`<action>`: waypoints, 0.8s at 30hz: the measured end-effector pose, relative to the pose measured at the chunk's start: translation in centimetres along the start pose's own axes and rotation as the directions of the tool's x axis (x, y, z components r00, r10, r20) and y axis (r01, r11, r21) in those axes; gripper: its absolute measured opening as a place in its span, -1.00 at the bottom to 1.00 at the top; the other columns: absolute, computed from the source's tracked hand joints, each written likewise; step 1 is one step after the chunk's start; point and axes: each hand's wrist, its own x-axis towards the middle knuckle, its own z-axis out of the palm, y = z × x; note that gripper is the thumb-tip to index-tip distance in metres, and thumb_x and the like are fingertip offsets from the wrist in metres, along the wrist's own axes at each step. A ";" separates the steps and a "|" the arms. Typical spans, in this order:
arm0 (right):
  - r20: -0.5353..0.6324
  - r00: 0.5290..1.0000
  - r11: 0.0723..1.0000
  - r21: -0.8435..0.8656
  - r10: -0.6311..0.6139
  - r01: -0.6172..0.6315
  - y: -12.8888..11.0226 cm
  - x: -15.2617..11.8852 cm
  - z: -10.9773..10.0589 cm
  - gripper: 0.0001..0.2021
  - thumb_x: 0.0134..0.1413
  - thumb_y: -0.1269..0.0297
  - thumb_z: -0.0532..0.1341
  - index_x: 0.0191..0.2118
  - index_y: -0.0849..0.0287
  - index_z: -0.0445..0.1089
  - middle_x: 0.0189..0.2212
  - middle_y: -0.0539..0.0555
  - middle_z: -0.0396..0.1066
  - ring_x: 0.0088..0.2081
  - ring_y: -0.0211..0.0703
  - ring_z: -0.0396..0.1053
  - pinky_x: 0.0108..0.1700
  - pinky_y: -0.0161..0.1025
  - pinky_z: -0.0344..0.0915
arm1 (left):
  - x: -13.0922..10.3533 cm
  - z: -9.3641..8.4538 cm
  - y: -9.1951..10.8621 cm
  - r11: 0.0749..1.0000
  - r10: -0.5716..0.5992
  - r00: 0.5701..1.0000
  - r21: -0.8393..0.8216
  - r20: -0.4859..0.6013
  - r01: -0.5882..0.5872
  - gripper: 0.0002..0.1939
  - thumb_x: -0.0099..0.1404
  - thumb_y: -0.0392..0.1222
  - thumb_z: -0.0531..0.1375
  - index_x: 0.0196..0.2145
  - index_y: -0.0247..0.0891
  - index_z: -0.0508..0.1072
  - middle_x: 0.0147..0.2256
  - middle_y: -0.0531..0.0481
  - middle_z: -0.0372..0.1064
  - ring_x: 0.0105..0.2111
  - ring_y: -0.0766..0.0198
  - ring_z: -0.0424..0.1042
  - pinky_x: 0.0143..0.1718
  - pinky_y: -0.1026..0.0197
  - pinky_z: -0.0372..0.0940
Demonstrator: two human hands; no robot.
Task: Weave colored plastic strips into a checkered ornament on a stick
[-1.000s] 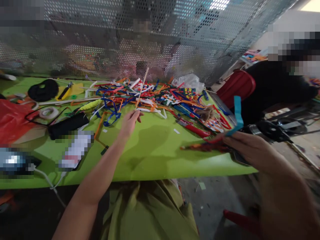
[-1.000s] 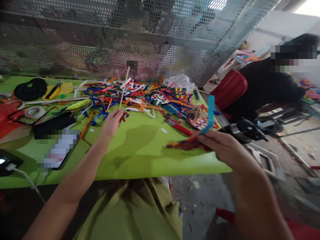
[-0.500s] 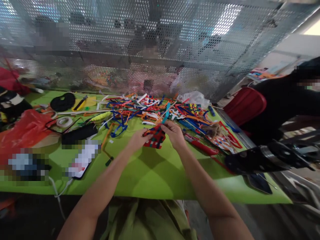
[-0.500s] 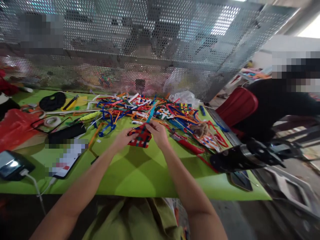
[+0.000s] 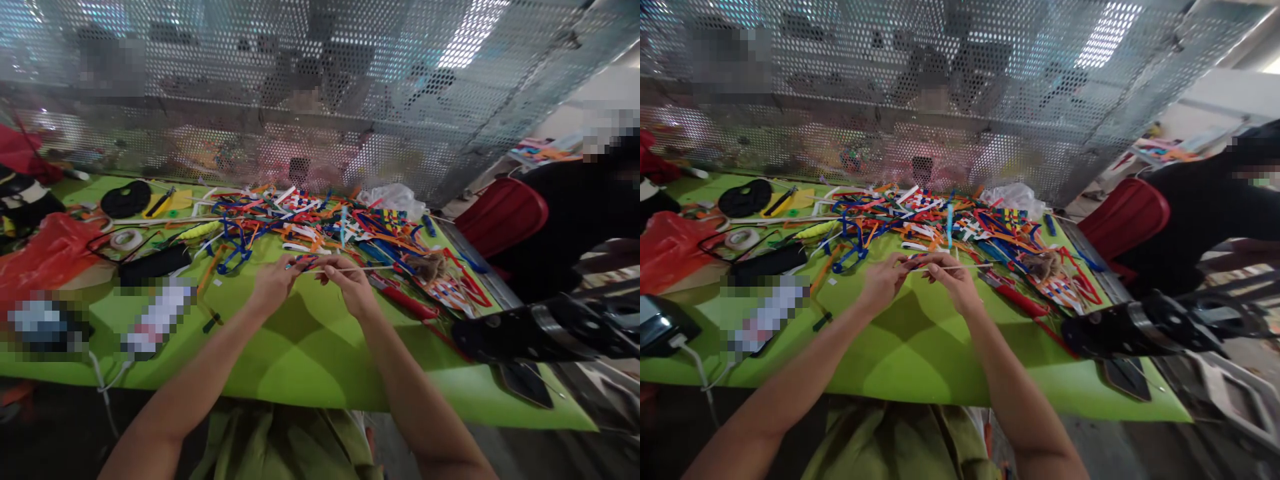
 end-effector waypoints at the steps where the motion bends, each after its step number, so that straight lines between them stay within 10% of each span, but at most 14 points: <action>1: 0.014 1.000 1.000 0.001 -0.001 0.001 -0.1 -0.1 0.1 -0.71 0.06 -0.02 0.27 -0.30 0.11 0.52 -0.45 0.03 0.43 -0.40 -0.19 0.37 -0.33 -0.23 0.30 | 0.0 0.1 -0.2 0.999 0.013 1.000 0.031 -0.016 -0.013 -0.64 0.36 -0.25 0.04 0.02 -0.07 0.50 -0.12 -0.12 0.43 -0.36 0.26 0.36 -0.33 0.22 0.16; 12: -0.430 0.880 0.960 0.088 -0.203 0.265 -2.3 0.1 -6.0 -0.55 0.11 -0.15 0.18 -0.58 0.10 0.26 -0.57 -0.01 0.31 -0.47 -0.24 0.33 -0.40 -0.27 0.30 | 0.6 -0.8 -1.7 0.976 0.036 0.924 0.210 -0.380 0.048 -0.67 0.35 -0.27 0.10 -0.04 0.03 0.54 -0.19 -0.05 0.51 -0.20 0.15 0.30 -0.12 0.08 0.11; 19: -0.169 0.977 0.987 0.111 0.132 -0.114 -1.3 -0.2 -2.8 -0.67 0.09 -0.07 0.20 -0.31 0.13 0.42 -0.55 -0.02 0.37 -0.70 -0.42 -0.10 -0.67 -0.33 -0.18 | 0.0 -0.8 -0.4 0.970 0.151 0.857 0.239 -0.494 -0.033 -0.56 0.34 -0.31 0.13 0.07 0.18 0.43 -0.12 0.05 0.50 -0.11 0.20 0.29 0.03 0.09 0.05; 24: -0.024 0.978 0.978 0.050 0.206 -0.205 -0.9 -0.4 -1.1 -0.64 0.06 -0.10 0.22 -0.35 0.15 0.40 -0.52 0.03 0.43 -0.65 -0.38 0.03 -0.64 -0.33 -0.11 | -0.4 -0.8 0.6 0.968 0.215 0.829 0.224 -0.517 -0.111 -0.59 0.33 -0.29 0.15 0.03 0.20 0.47 -0.10 0.08 0.49 -0.04 0.24 0.31 0.22 0.08 -0.06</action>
